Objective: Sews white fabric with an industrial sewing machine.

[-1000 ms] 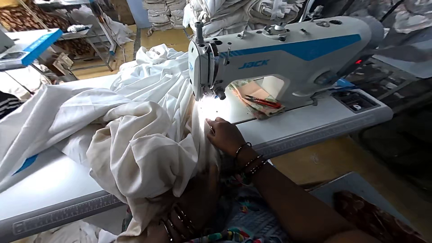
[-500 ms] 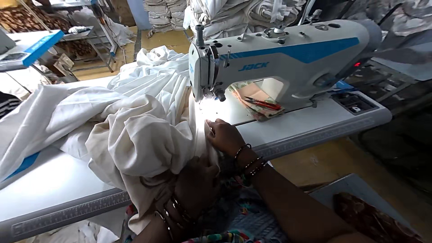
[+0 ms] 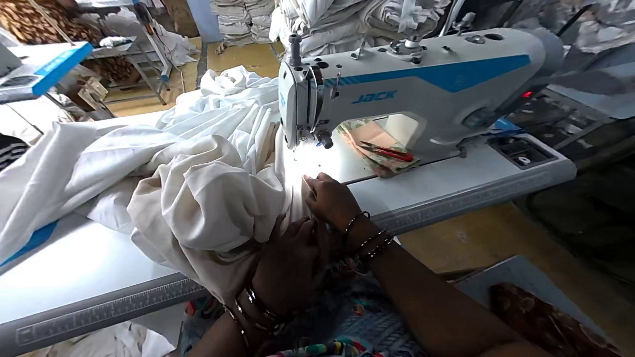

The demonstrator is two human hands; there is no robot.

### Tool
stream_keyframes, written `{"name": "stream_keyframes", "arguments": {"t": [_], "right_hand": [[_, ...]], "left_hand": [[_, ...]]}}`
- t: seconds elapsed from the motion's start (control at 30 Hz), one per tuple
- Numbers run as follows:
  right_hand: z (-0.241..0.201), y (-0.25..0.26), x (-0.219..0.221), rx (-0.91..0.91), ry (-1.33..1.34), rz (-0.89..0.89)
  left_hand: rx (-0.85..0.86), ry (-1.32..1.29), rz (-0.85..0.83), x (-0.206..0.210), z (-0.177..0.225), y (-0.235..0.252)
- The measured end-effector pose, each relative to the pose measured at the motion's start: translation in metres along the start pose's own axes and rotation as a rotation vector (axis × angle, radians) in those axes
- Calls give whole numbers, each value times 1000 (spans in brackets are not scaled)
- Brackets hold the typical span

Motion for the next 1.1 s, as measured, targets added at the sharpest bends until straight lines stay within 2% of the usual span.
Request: {"name": "stream_keyframes", "arguments": {"t": [0.07,0.17,0.3,0.4,0.47,0.5,0.57,0.67,0.8,0.93,1.03,1.1], "right_hand": [[-1,1,-1,5,2,-15],[-2,1,-2,-10,12,-12],[3,10,4,41,-13,-77],[2,11,4,44,-3,-53],[3,16,5,73,-6,-88],[4,19,6,101,-19,-135],[6,18,6,84,0,-121],[11,18,4,41,52,-76],[23,23,7,93,191,-118],[28,18,20,179,526,-217],[20,7,31,170,783,-243],[13,-3,34,170,917,-243]], "left_hand": [[-16,44,-15,0,5,0],[-35,127,54,-7,10,5],[-101,111,47,-8,0,11],[-125,100,70,-10,-10,13],[-173,72,10,-15,-18,13],[-218,26,-41,-18,-24,10],[-353,-80,-89,-26,-41,-4],[-474,-3,113,-43,-79,-37],[-580,133,105,-51,-120,-80],[-523,246,109,-60,-110,-88],[-406,175,31,-60,-89,-89],[-334,155,85,-63,-80,-94]]}}
Point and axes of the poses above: each hand's wrist, its own y-axis towards the middle knuckle, its own x-axis out of the palm, z = x × y, the point moved 7 cm from there along y, towards the middle knuckle, and after that the axes turned 2 degrees about -z, right-handed, at the moved point
